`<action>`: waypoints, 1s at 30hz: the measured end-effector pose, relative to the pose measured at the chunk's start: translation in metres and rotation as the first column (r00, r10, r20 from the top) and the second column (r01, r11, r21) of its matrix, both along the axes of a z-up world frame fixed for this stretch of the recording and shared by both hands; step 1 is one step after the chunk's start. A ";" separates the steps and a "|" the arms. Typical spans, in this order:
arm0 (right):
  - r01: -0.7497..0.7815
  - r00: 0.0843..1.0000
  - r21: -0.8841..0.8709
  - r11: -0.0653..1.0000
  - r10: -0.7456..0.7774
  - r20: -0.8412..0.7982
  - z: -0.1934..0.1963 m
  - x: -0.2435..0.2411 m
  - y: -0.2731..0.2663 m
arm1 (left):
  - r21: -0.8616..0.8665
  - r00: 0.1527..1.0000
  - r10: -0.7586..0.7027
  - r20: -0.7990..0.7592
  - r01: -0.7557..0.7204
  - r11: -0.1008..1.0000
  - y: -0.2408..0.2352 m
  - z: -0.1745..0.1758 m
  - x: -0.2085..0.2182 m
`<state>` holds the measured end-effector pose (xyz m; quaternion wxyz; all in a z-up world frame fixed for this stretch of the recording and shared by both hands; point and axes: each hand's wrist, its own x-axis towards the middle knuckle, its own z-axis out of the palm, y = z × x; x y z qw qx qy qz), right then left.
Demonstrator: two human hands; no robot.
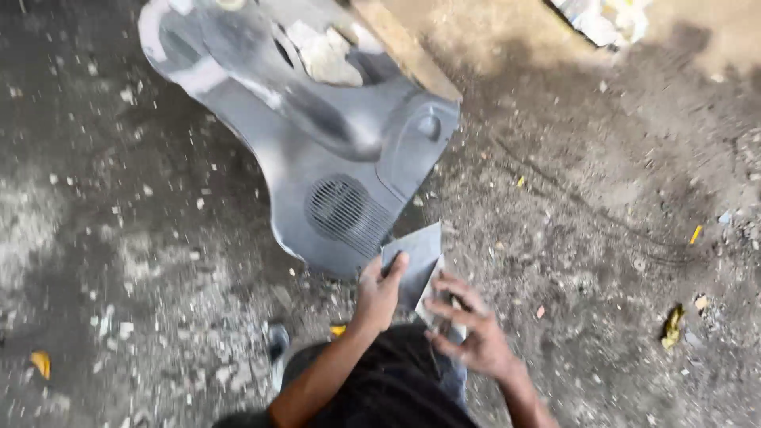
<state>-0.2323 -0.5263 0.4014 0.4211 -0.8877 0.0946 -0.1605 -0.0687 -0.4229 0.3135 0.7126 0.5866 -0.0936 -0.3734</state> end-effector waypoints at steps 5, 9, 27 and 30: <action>0.031 0.975 0.092 0.995 -0.010 -0.222 0.013 -0.042 -0.169 | -0.056 0.944 0.078 -0.322 -0.101 0.993 -0.153 0.004 -0.055; 0.023 0.922 0.065 0.998 0.004 -0.386 0.046 -0.054 -0.265 | -0.132 0.958 0.148 -0.246 -0.184 0.974 -0.229 0.002 -0.084; -0.346 0.840 0.040 0.937 0.329 -0.431 0.005 0.153 -0.557 | -0.005 0.717 0.370 0.591 -0.455 0.891 -0.497 0.066 0.075; -0.454 0.656 0.137 0.880 0.434 -0.617 0.033 0.204 -0.592 | -0.158 0.721 0.642 0.260 -0.624 0.765 -0.510 0.093 0.097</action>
